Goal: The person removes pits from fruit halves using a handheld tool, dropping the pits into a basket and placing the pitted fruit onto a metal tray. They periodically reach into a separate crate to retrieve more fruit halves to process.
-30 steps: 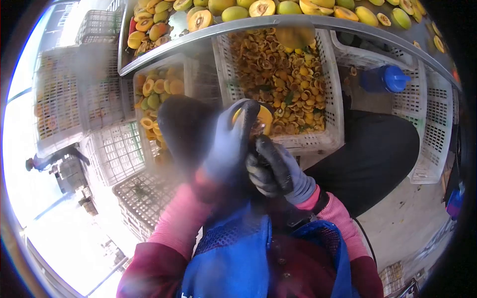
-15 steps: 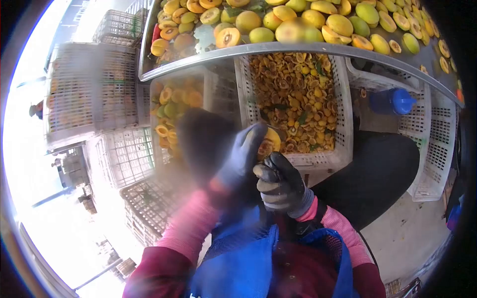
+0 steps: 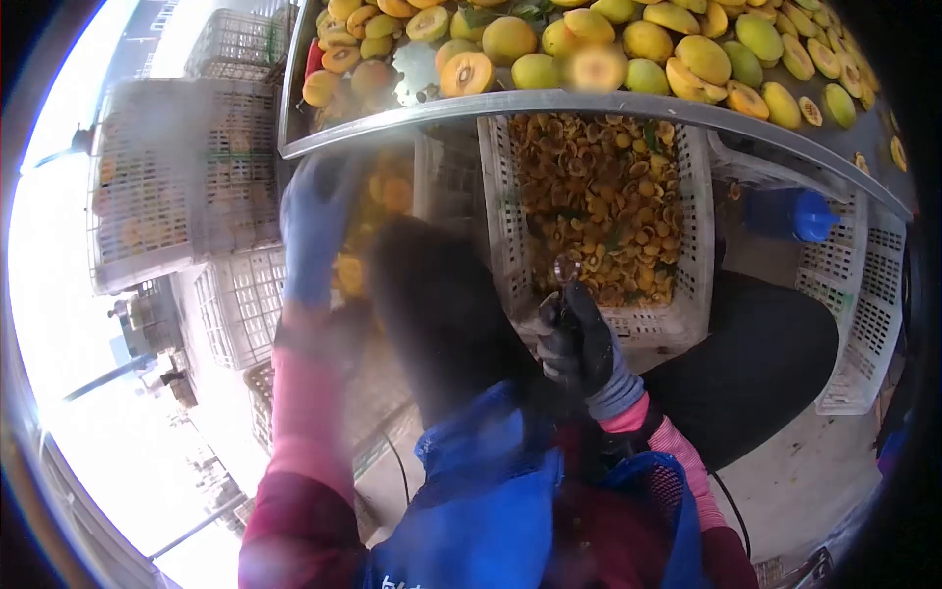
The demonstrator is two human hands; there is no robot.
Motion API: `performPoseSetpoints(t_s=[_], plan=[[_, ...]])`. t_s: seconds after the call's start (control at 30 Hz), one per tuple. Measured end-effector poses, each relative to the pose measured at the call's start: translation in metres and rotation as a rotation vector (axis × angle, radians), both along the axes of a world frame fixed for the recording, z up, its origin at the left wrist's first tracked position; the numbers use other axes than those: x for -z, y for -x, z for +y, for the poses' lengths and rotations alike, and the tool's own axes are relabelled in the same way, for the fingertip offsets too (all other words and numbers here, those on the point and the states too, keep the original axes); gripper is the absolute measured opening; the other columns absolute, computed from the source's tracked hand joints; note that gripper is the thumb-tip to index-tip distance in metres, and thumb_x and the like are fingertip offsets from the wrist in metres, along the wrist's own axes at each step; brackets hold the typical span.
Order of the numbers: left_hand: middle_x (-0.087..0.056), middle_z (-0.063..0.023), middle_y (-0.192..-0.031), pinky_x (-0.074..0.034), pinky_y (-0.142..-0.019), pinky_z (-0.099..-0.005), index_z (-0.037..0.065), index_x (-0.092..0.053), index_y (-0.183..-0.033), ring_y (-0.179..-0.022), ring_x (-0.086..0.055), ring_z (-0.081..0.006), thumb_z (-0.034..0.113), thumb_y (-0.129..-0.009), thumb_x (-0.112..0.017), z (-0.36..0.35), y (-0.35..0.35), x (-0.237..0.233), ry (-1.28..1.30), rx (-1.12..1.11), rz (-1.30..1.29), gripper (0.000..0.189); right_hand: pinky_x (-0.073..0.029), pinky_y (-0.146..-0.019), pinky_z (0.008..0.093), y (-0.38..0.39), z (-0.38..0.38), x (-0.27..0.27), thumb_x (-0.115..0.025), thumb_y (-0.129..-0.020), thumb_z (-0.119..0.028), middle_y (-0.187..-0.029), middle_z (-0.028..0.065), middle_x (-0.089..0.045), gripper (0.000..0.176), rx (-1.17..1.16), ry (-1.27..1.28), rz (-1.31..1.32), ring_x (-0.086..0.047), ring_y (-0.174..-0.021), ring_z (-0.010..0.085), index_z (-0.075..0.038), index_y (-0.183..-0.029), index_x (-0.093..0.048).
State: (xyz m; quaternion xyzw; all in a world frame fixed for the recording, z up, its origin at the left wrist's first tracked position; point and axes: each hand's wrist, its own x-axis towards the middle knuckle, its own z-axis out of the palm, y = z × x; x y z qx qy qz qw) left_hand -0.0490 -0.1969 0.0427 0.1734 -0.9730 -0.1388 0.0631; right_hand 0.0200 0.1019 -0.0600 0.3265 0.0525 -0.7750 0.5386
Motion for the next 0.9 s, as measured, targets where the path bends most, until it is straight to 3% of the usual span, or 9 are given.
performPoseSetpoints(t_s=[0.07,0.13,0.27,0.43,0.5,0.67,0.7,0.77,0.9], plan=[[-0.062,-0.0173,-0.093,-0.045,-0.079,-0.0396,0.007,-0.062,-0.102,-0.088,-0.06,-0.0312,0.05,-0.079,-0.058,0.016,0.058,0.019,-0.054,0.101,0.013,0.048,-0.024,-0.032,0.0222,0.005,0.0,0.013,-0.041,-0.092,-0.048,-0.048,-0.0048,-0.029,0.04,0.111,0.124,-0.287,-0.028,-0.034,0.0076,-0.011,-0.082,-0.053],[-0.062,-0.0186,-0.1,-0.045,-0.083,-0.041,0.006,-0.055,-0.109,-0.096,-0.059,-0.034,0.057,-0.077,-0.057,0.047,0.109,0.032,0.245,0.159,-0.151,0.061,-0.025,-0.032,0.0222,0.006,0.0,0.01,-0.044,-0.091,-0.047,-0.049,-0.0044,-0.032,0.038,-0.024,-0.287,0.237,-0.03,-0.035,0.0078,-0.012,-0.082,-0.053],[-0.063,-0.0176,-0.097,-0.046,-0.081,-0.0406,0.002,-0.052,-0.104,-0.095,-0.059,-0.0337,0.054,-0.071,-0.064,0.053,0.156,0.061,0.238,0.209,-0.161,0.063,-0.027,-0.033,0.0221,0.008,-0.008,0.002,-0.048,-0.091,-0.045,-0.051,-0.0031,-0.039,0.035,0.087,-0.471,0.242,-0.034,-0.037,0.0084,-0.011,-0.082,-0.052],[-0.065,-0.0156,-0.092,-0.047,-0.076,-0.0383,0.002,-0.06,-0.101,-0.086,-0.062,-0.0294,0.037,-0.076,-0.065,0.069,0.108,0.041,-0.049,0.181,0.265,0.044,-0.032,-0.035,0.022,0.007,-0.002,0.012,-0.048,-0.091,-0.043,-0.054,-0.0009,-0.046,0.034,0.179,-0.478,0.299,-0.042,-0.04,0.0093,-0.01,-0.087,-0.053],[-0.064,-0.012,-0.086,-0.048,-0.07,-0.0302,0.002,-0.06,-0.105,-0.075,-0.061,-0.0187,0.021,-0.081,-0.064,0.093,0.073,0.033,-0.403,0.161,0.376,0.031,-0.035,-0.036,0.0222,0.011,0.005,0.001,-0.049,-0.091,-0.039,-0.059,0.0005,-0.049,0.03,0.181,-0.511,0.402,-0.045,-0.042,0.0099,-0.009,-0.093,-0.053],[-0.062,-0.013,-0.095,-0.047,-0.074,-0.0258,-0.003,-0.056,-0.11,-0.085,-0.059,-0.016,0.018,-0.087,-0.06,0.16,-0.007,0.039,-0.834,0.011,0.092,0.032,-0.045,-0.044,0.0242,0.014,0.004,-0.031,-0.047,-0.093,-0.02,-0.083,0.0067,-0.059,0.03,0.18,-0.558,0.985,-0.056,-0.056,0.012,-0.007,-0.12,-0.046],[-0.06,-0.0138,-0.095,-0.048,-0.072,-0.027,-0.004,-0.055,-0.108,-0.085,-0.058,-0.0179,0.016,-0.087,-0.058,0.168,-0.013,0.045,-0.827,0.064,0.131,0.029,-0.051,-0.059,0.025,0.021,0.01,-0.039,-0.045,-0.093,-0.013,-0.101,0.011,-0.057,0.038,-0.103,-0.469,0.825,-0.06,-0.077,0.0146,-0.007,-0.13,-0.038],[-0.057,-0.015,-0.095,-0.048,-0.069,-0.0295,-0.004,-0.053,-0.104,-0.084,-0.057,-0.0216,0.013,-0.088,-0.056,0.177,-0.026,0.057,-0.779,0.167,0.206,0.024,-0.051,-0.069,0.0276,-0.004,0.003,-0.009,-0.046,-0.092,-0.01,-0.107,0.0117,-0.054,0.039,0.011,-0.734,1.119,-0.058,-0.086,0.0172,-0.006,-0.13,-0.038],[-0.052,-0.0161,-0.093,-0.048,-0.065,-0.0335,-0.005,-0.05,-0.099,-0.079,-0.054,-0.0276,0.009,-0.087,-0.056,0.184,-0.037,0.06,-0.569,0.287,0.272,0.019,-0.048,-0.081,0.034,-0.02,0.002,0.01,-0.048,-0.089,-0.004,-0.115,0.0166,-0.049,0.04,0.055,-0.81,1.254,-0.056,-0.096,0.0236,-0.001,-0.128,-0.039]])
